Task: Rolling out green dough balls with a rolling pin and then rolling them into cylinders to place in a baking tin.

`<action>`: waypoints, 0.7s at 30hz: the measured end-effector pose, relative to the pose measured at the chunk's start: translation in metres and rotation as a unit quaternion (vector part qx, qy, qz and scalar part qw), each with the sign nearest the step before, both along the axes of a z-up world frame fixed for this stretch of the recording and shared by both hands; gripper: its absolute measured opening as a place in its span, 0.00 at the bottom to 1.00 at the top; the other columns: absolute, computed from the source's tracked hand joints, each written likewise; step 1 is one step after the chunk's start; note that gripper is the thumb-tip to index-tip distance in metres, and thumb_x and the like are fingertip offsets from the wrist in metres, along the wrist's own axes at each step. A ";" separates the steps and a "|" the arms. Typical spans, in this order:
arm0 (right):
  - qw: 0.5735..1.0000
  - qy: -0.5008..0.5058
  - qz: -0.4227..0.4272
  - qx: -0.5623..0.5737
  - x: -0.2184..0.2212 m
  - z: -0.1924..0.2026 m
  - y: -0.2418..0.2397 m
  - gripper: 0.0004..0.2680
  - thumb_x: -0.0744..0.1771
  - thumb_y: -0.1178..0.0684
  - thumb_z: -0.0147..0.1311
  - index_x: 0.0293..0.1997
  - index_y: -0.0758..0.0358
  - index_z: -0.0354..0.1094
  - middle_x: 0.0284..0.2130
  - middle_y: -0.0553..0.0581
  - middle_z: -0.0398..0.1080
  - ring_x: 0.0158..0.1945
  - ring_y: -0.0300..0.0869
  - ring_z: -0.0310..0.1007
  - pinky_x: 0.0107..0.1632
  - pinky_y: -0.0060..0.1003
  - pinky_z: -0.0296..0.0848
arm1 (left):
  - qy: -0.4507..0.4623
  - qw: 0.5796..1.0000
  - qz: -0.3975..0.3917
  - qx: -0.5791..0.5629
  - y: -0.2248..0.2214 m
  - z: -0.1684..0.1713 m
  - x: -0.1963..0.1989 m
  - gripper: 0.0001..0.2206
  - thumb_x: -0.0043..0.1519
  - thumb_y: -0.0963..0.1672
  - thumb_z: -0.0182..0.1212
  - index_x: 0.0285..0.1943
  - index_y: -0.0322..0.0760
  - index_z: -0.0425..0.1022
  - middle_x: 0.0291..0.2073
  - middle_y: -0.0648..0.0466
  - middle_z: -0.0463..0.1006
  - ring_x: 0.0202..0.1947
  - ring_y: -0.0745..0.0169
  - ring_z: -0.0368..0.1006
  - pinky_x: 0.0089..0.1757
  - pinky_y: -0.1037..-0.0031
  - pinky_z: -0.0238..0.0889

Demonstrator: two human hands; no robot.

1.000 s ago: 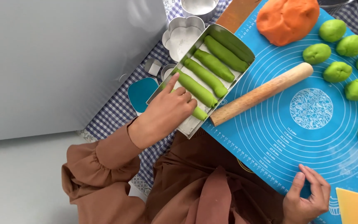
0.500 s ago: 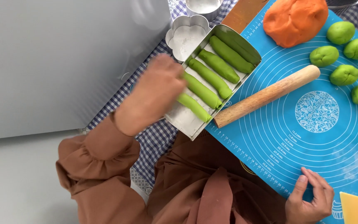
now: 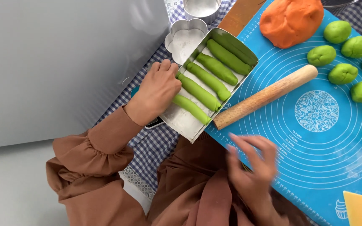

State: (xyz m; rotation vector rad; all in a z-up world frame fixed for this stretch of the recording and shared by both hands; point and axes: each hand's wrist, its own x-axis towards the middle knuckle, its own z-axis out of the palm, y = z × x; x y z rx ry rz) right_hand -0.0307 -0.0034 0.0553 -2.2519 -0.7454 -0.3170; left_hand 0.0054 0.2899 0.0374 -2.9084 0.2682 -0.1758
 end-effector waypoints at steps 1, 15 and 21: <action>1.000 0.001 -0.002 0.001 0.004 0.006 0.015 0.08 0.64 0.61 0.62 0.47 0.63 0.77 0.43 0.57 0.72 0.48 0.47 0.68 0.53 0.41 0.71 | 0.001 1.000 -0.002 0.001 -0.002 0.001 -0.002 0.05 0.57 0.41 0.60 0.30 0.39 0.81 0.37 0.51 0.70 0.40 0.55 0.59 0.43 0.68 0.55; 0.897 0.041 0.043 -0.438 0.056 -0.016 0.094 0.11 0.63 0.44 0.65 0.32 0.62 0.79 0.30 0.55 0.70 0.26 0.48 0.76 0.24 0.44 0.70 | -0.032 0.999 -0.011 0.041 -0.005 -0.005 0.006 0.04 0.51 0.41 0.73 0.29 0.45 0.81 0.41 0.55 0.61 0.40 0.59 0.53 0.37 0.65 0.52; 0.895 0.023 0.069 -0.440 0.061 -0.027 0.099 0.06 0.61 0.53 0.66 0.26 0.64 0.76 0.26 0.55 0.70 0.24 0.50 0.76 0.21 0.45 0.69 | 0.028 0.998 0.006 -0.054 0.001 -0.008 0.009 0.05 0.51 0.41 0.72 0.35 0.43 0.84 0.44 0.54 0.64 0.42 0.57 0.58 0.39 0.65 0.58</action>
